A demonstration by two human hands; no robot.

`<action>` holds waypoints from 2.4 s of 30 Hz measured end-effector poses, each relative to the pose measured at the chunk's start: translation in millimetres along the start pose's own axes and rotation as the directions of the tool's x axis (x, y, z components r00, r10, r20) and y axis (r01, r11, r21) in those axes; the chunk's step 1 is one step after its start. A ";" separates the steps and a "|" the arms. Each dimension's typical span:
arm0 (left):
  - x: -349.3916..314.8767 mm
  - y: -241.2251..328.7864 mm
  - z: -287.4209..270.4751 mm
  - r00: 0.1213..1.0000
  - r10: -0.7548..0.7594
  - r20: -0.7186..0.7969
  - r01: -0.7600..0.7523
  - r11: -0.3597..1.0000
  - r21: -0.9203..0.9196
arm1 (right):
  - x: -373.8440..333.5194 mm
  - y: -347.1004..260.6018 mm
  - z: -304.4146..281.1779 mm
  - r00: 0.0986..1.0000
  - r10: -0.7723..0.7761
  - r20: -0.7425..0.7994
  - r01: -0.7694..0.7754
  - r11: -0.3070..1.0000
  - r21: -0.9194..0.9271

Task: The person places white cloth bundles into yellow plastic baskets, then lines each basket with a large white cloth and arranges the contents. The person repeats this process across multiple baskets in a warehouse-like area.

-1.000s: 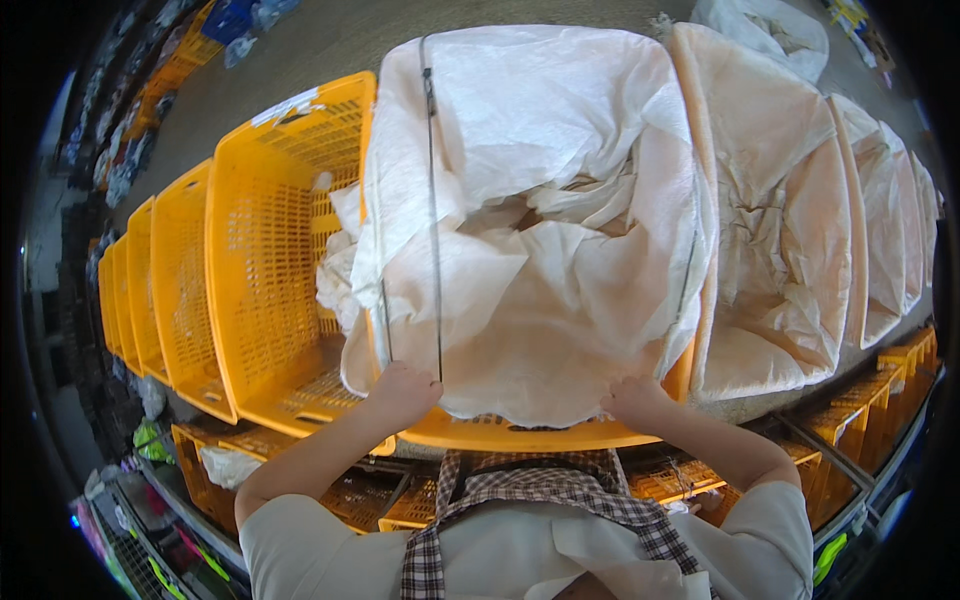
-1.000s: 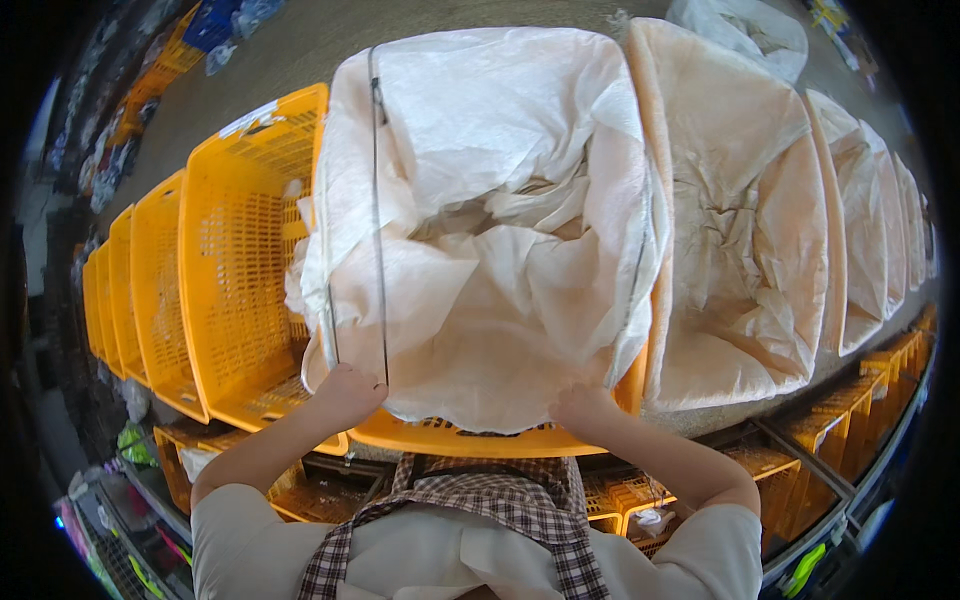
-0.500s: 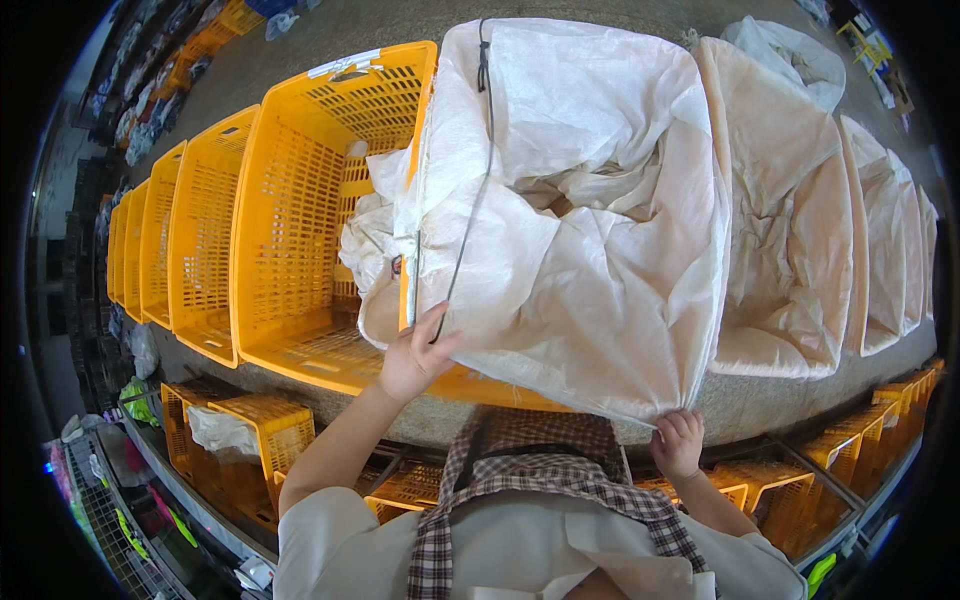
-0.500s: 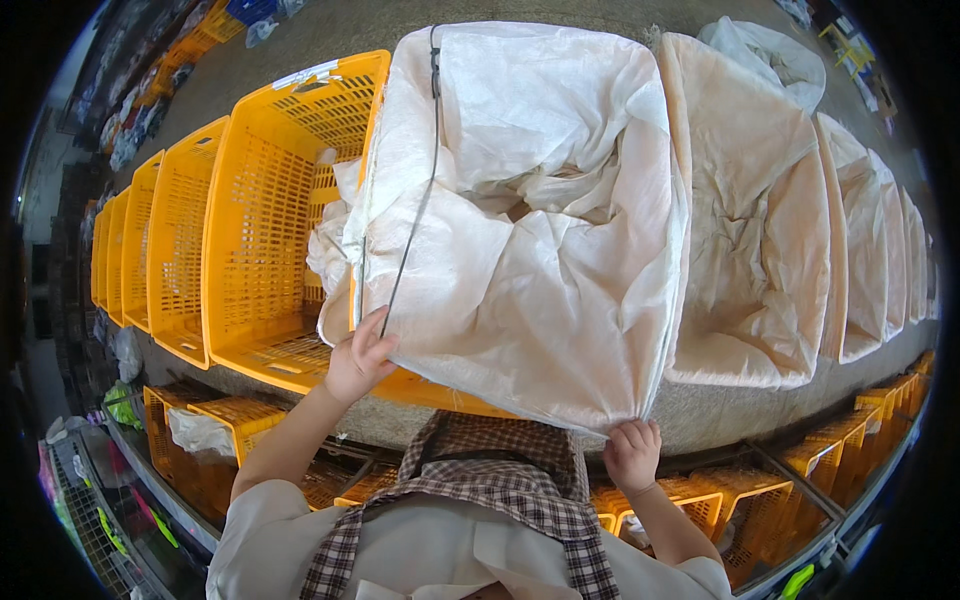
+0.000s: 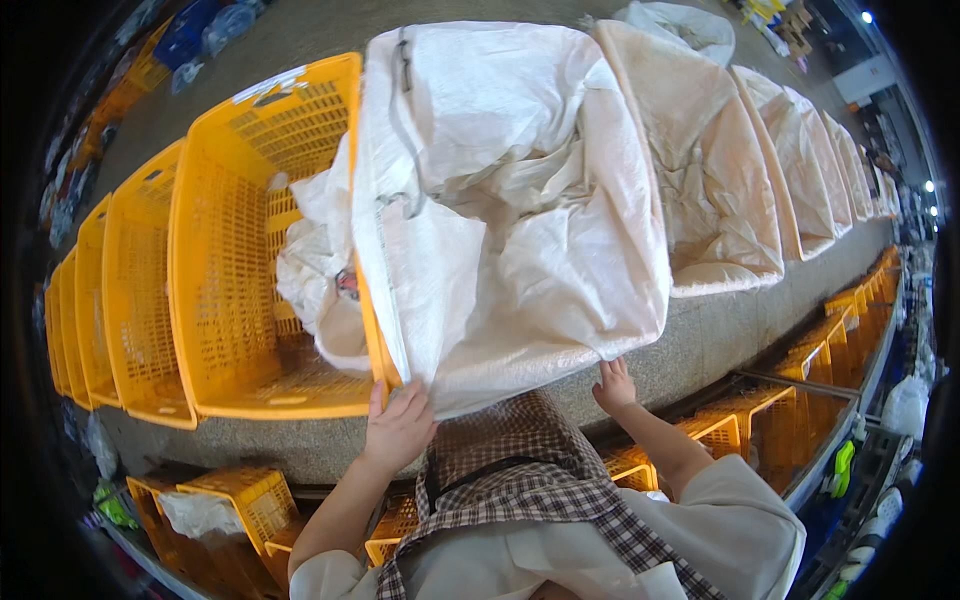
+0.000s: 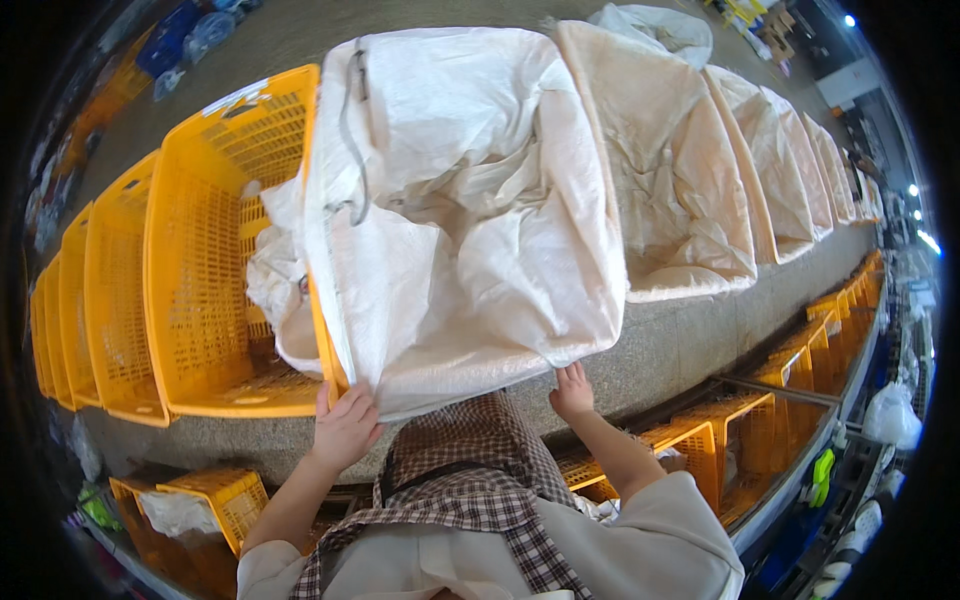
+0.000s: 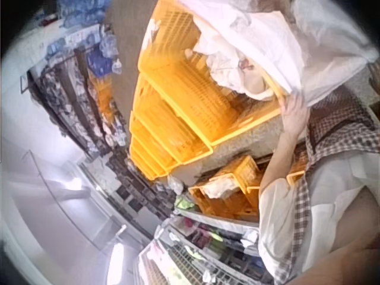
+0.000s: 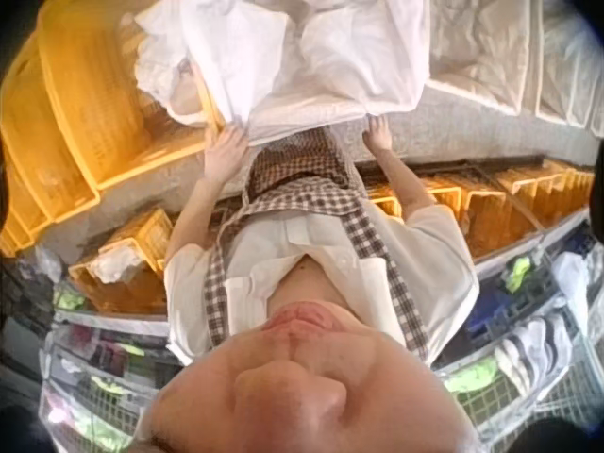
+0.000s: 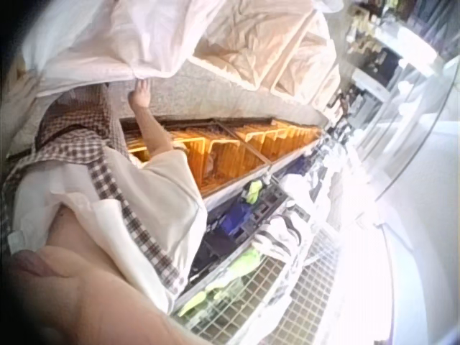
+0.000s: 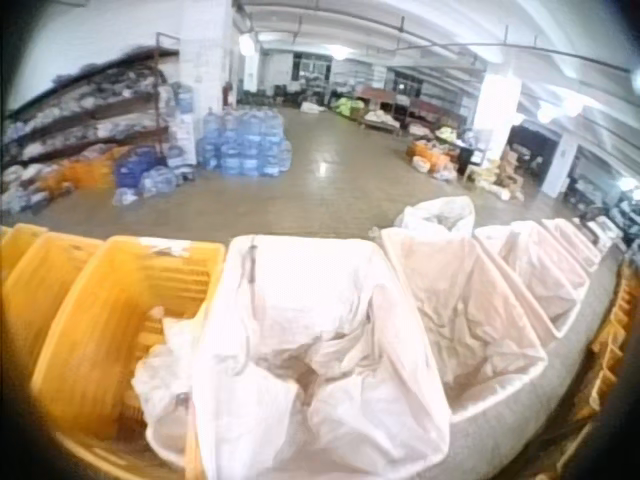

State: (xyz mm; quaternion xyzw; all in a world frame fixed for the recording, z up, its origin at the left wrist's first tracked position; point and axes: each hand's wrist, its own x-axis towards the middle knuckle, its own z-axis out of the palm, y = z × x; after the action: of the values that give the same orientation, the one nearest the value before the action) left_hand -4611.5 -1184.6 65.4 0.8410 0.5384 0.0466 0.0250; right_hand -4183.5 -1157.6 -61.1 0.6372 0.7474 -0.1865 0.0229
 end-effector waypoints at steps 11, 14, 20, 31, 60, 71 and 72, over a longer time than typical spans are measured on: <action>-33.4 15.6 12.2 0.977 -0.213 -0.014 0.212 0.962 0.172 | 9.9 -149.8 -96.6 0.923 -0.383 -0.021 0.383 0.917 0.109; -30.2 20.9 15.0 0.971 -0.240 -0.012 0.238 0.954 0.181 | 27.8 -165.8 -102.3 0.886 -0.458 -0.069 0.461 0.887 0.028; -16.8 27.5 14.6 0.927 -0.375 0.026 0.371 0.924 0.086 | 83.8 -141.1 -93.0 0.789 -0.569 0.230 0.590 0.807 -0.028; -17.2 54.1 130.2 0.706 -0.637 0.310 0.709 0.633 -0.311 | 82.8 -133.1 -109.9 0.668 -0.536 0.517 0.561 0.818 0.123; 236.0 24.6 97.9 0.843 -0.222 0.491 0.415 0.847 -0.330 | 406.1 -89.3 43.6 0.923 -0.217 0.318 0.256 0.962 -0.089; 188.2 6.4 280.9 0.344 -0.007 0.939 0.609 0.763 -0.218 | 631.9 -49.2 96.3 0.985 0.147 0.094 -0.101 0.919 -0.380; 185.4 8.9 290.2 0.331 0.022 0.943 0.624 0.745 -0.236 | 627.3 -54.2 95.9 0.986 0.109 0.126 -0.060 0.936 -0.348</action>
State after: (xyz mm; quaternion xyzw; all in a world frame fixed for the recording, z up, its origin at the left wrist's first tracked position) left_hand -4495.8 -1017.5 -212.9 0.5500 0.5484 -0.2666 0.5707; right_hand -4372.4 -601.4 -307.3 0.6400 0.7368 -0.0977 0.1949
